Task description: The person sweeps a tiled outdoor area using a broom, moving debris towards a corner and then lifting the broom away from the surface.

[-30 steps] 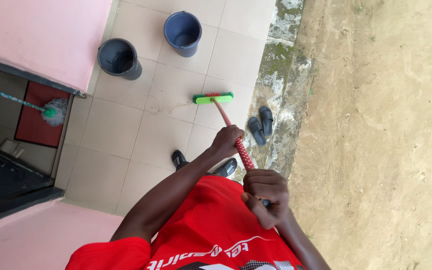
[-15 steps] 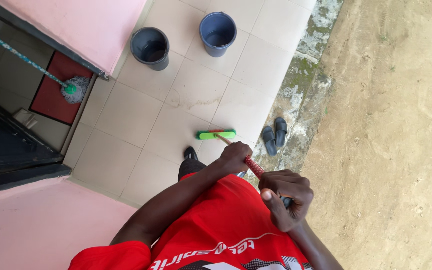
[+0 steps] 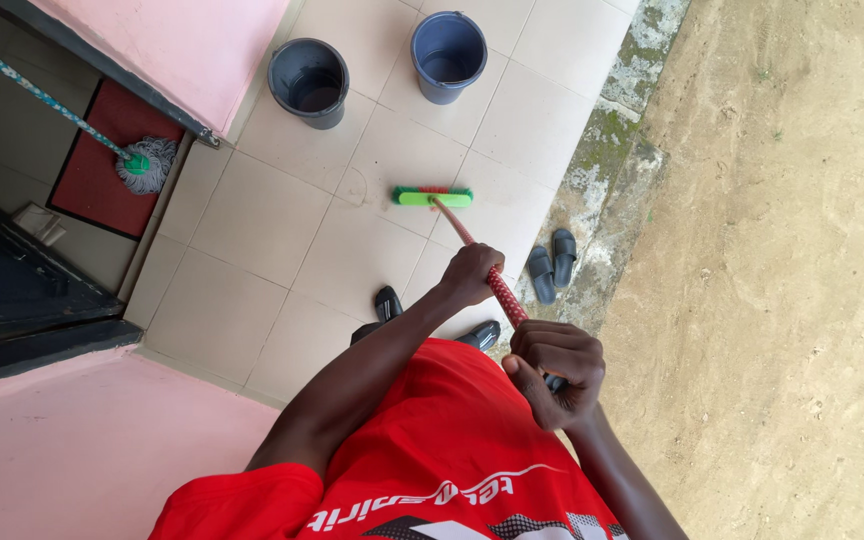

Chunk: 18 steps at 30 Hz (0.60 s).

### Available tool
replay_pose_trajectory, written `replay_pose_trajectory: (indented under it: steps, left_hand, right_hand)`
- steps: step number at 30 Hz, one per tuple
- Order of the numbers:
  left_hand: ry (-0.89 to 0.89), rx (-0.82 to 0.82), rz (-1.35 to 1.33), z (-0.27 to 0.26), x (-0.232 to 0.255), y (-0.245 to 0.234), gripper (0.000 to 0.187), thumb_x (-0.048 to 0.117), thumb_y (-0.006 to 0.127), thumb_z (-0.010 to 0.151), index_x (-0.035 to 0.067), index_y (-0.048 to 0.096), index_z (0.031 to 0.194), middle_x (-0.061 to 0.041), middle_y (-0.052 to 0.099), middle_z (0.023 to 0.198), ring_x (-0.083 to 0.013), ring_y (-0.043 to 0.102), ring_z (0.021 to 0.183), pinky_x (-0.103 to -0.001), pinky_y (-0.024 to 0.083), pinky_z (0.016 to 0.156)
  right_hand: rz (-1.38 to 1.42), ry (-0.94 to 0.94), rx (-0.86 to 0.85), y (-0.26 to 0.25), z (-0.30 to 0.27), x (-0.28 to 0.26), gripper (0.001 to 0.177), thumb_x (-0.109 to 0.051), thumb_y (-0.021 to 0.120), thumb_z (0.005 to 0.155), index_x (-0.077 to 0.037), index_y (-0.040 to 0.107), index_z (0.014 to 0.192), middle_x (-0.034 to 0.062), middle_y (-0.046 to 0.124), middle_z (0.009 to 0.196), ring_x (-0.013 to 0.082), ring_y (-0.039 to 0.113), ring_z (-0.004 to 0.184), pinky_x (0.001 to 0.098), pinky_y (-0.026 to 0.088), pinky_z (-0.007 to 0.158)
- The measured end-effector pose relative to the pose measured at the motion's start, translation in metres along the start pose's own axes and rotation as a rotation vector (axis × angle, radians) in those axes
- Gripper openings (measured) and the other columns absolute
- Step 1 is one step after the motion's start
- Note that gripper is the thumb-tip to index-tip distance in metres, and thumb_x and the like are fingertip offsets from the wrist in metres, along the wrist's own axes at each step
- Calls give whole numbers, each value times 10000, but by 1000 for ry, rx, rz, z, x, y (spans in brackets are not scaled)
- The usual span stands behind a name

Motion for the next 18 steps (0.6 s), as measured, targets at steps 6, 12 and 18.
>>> replay_pose_trajectory:
  steps: [6,12,18]
  left_hand:
    - [-54,-164,-28,-18,41,-43,143,173,763,698,113,664,781,-94,697,786,-331,700,802,-476,543,724]
    - [-139,-187,-71,-51,48,-75,155,200,776,697,112,679,778,-99,709,799,-342,693,802,-481,543,713]
    - [-190,-192,-75,-63,5,-73,156,183,768,701,95,678,794,-107,707,811,-349,697,803,-481,547,726]
  right_hand:
    - [120,70,-116,9,24,-38,420,-76,674,861,-81,394,548,27,425,491,157,456,450,333,348,484]
    - [195,62,-116,32,44,-37,423,-40,659,851,-92,382,535,15,369,468,142,376,396,326,268,445]
    - [209,-30,-201,60,45,-12,436,30,643,837,-100,361,532,21,328,468,156,335,387,335,242,444]
Point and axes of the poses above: each hand's wrist, its own z-axis towards the middle knuckle, its own y-axis out of the palm, x = y × z, the point moved 6 cm from there along z, towards the middle knuckle
